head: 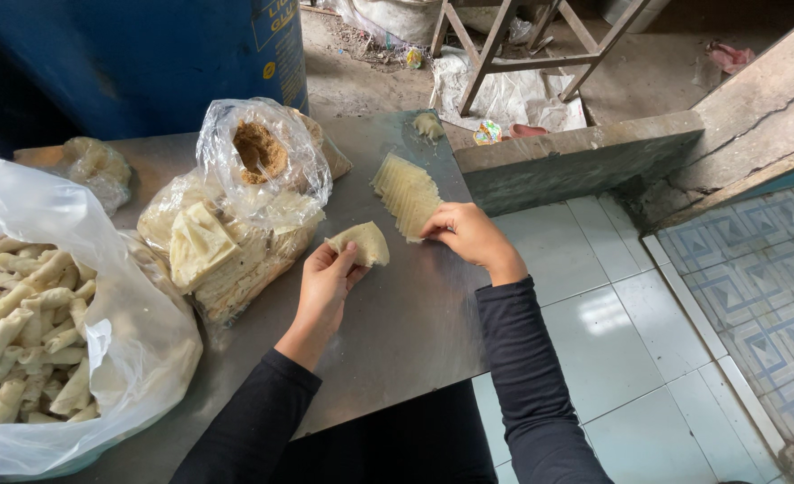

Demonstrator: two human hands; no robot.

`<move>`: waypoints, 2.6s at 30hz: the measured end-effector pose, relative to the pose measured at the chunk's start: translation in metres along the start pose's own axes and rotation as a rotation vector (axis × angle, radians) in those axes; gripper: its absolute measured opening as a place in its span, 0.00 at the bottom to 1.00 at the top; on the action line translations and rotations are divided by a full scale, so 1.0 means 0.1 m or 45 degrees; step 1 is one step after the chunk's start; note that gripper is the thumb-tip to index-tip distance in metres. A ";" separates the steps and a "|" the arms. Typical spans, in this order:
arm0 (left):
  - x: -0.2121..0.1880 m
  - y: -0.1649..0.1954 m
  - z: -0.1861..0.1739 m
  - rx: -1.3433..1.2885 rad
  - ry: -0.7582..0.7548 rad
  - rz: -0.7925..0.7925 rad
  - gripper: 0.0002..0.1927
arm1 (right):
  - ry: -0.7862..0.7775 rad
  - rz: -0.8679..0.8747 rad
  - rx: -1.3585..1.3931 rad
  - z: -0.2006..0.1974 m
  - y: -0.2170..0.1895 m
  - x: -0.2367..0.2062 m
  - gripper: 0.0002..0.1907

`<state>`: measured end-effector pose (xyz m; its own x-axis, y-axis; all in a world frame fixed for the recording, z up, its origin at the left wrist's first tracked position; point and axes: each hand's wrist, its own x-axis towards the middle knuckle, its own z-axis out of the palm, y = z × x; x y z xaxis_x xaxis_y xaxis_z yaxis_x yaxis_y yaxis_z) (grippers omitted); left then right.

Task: The person spoons brown filling from a plastic bag onto triangular dough wrappers, folds each wrapper over the filling by hand, and stacks the folded pastries in a pile on the metal table, working through the wrappers one at a time.

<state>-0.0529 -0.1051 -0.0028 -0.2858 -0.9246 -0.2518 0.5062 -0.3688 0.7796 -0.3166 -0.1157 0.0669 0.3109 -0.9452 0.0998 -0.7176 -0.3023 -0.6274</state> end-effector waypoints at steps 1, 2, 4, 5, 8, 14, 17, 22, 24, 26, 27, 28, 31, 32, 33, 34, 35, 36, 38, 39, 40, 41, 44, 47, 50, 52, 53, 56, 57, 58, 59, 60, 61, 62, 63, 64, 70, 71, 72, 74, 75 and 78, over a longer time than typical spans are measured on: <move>0.00 0.00 0.01 0.000 -0.001 0.001 0.15 | -0.013 0.000 0.013 -0.01 -0.01 0.00 0.08; 0.00 0.00 0.01 -0.014 -0.022 -0.003 0.15 | -0.025 0.000 0.025 -0.03 -0.02 -0.01 0.08; -0.01 0.00 0.02 -0.044 -0.065 -0.011 0.16 | -0.052 -0.003 0.043 -0.06 -0.09 -0.01 0.08; -0.01 -0.01 0.03 -0.056 -0.108 0.002 0.16 | -0.067 -0.007 0.048 -0.08 -0.15 -0.02 0.08; -0.01 -0.04 0.03 -0.072 -0.243 0.032 0.22 | -0.003 -0.028 0.151 -0.07 -0.37 -0.03 0.12; -0.02 -0.09 0.05 -0.088 -0.344 -0.027 0.21 | -0.002 -0.114 0.400 0.28 -0.72 0.03 0.14; -0.03 -0.06 0.08 -0.017 -0.359 0.026 0.22 | -0.043 -0.007 0.645 0.30 -0.66 0.03 0.07; -0.11 0.05 0.13 0.134 -0.361 0.116 0.27 | -0.119 0.055 0.851 0.30 -0.52 0.02 0.07; -0.12 0.09 0.15 0.156 -0.306 0.083 0.26 | -0.138 0.104 0.881 0.32 -0.49 0.02 0.08; -0.12 0.10 0.17 0.148 -0.273 0.065 0.26 | -0.141 0.057 0.912 0.34 -0.49 0.02 0.08; -0.12 0.10 0.17 0.130 -0.266 0.065 0.26 | -0.145 0.032 0.926 0.35 -0.49 0.02 0.08; -0.12 0.10 0.17 0.112 -0.259 0.064 0.26 | -0.130 0.050 0.920 0.36 -0.50 0.02 0.08; -0.12 0.10 0.17 0.147 -0.257 0.108 0.25 | -0.101 0.102 0.922 0.39 -0.54 0.03 0.06; -0.13 0.10 0.17 0.230 -0.207 0.144 0.23 | -0.103 0.117 0.936 0.40 -0.55 0.03 0.06; -0.15 0.10 0.18 0.313 -0.158 0.180 0.21 | -0.105 0.132 0.949 0.41 -0.55 0.02 0.05; -0.16 0.10 0.18 0.396 -0.108 0.215 0.19 | -0.113 0.120 0.927 0.44 -0.55 0.01 0.06; -0.17 0.11 0.19 0.551 -0.059 0.277 0.18 | -0.122 0.107 0.905 0.48 -0.53 0.01 0.07; -0.19 0.12 0.19 0.706 -0.008 0.341 0.17 | -0.131 0.093 0.882 0.50 -0.50 0.01 0.09; -0.20 0.12 0.20 0.788 0.038 0.315 0.16 | -0.133 0.137 0.936 0.53 -0.37 0.02 0.06; -0.20 0.12 0.21 0.713 0.034 0.229 0.15 | -0.131 0.161 0.963 0.54 -0.28 0.03 0.05; -0.18 0.11 0.21 0.640 0.030 0.143 0.15 | -0.021 0.219 1.007 0.52 -0.17 0.04 0.05; -0.17 0.11 0.20 0.584 0.022 0.133 0.16 | 0.090 0.276 1.048 0.46 -0.06 0.07 0.05; -0.11 0.07 0.15 0.365 0.002 0.082 0.18 | 0.533 0.363 1.292 0.25 0.24 0.10 0.05; -0.06 0.02 0.08 0.128 -0.006 0.008 0.19 | 0.931 0.291 0.904 0.13 0.33 0.11 0.06; -0.03 0.00 0.04 0.087 -0.003 -0.021 0.20 | 0.706 0.049 0.046 0.09 0.23 0.03 0.06; -0.03 0.00 0.03 0.102 0.011 -0.023 0.20 | 0.445 0.087 0.033 0.09 0.13 0.01 0.08; -0.03 0.00 0.03 0.109 0.012 -0.023 0.20 | 0.316 0.108 0.025 0.09 0.08 0.00 0.09; -0.03 0.01 0.04 0.111 0.006 -0.022 0.20 | 0.228 0.175 0.028 0.06 -0.02 -0.01 0.10; -0.03 0.02 0.04 0.105 0.001 -0.021 0.20 | 0.220 0.180 0.033 0.06 -0.03 -0.01 0.10; -0.03 0.02 0.04 0.100 -0.003 -0.020 0.20 | 0.212 0.186 0.039 0.05 -0.04 -0.01 0.10; -0.03 0.01 0.05 0.102 -0.001 -0.028 0.20 | 0.203 0.192 0.045 0.04 -0.05 -0.01 0.10; -0.03 0.01 0.05 0.105 0.001 -0.036 0.20 | 0.188 0.187 0.085 0.04 -0.05 -0.01 0.09; -0.03 0.01 0.05 0.108 0.004 -0.045 0.20 | 0.171 0.184 0.126 0.05 -0.04 -0.02 0.09; -0.03 0.01 0.04 0.106 -0.001 -0.045 0.20 | 0.155 0.181 0.167 0.05 -0.04 -0.02 0.09; -0.04 0.01 0.04 0.103 -0.006 -0.044 0.20 | 0.147 0.172 0.171 0.05 -0.03 -0.02 0.08; -0.04 0.01 0.04 0.100 -0.011 -0.041 0.20 | 0.139 0.162 0.174 0.05 -0.02 -0.02 0.08; -0.03 -0.02 0.02 0.137 -0.026 -0.035 0.20 | 0.110 0.170 0.133 0.05 -0.02 -0.01 0.08; -0.02 -0.03 0.02 0.138 -0.022 -0.034 0.19 | 0.109 0.184 0.130 0.05 -0.03 -0.01 0.07; -0.02 -0.03 0.02 0.141 -0.020 -0.034 0.19 | 0.101 0.191 0.129 0.04 -0.05 -0.01 0.07; -0.02 -0.03 0.03 0.138 -0.020 -0.032 0.19 | 0.084 0.203 0.127 0.03 -0.09 -0.01 0.07; -0.02 -0.02 0.04 0.133 -0.023 -0.031 0.19 | 0.082 0.205 0.105 0.02 -0.12 -0.01 0.09; -0.04 0.02 0.06 0.112 -0.070 -0.033 0.21 | 0.100 0.164 0.110 -0.02 -0.24 0.00 0.14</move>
<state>-0.0554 -0.1014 0.0031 -0.3434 -0.9074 -0.2424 0.4253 -0.3803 0.8213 -0.3009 -0.1090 0.0834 0.1674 -0.9833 0.0720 -0.6910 -0.1691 -0.7028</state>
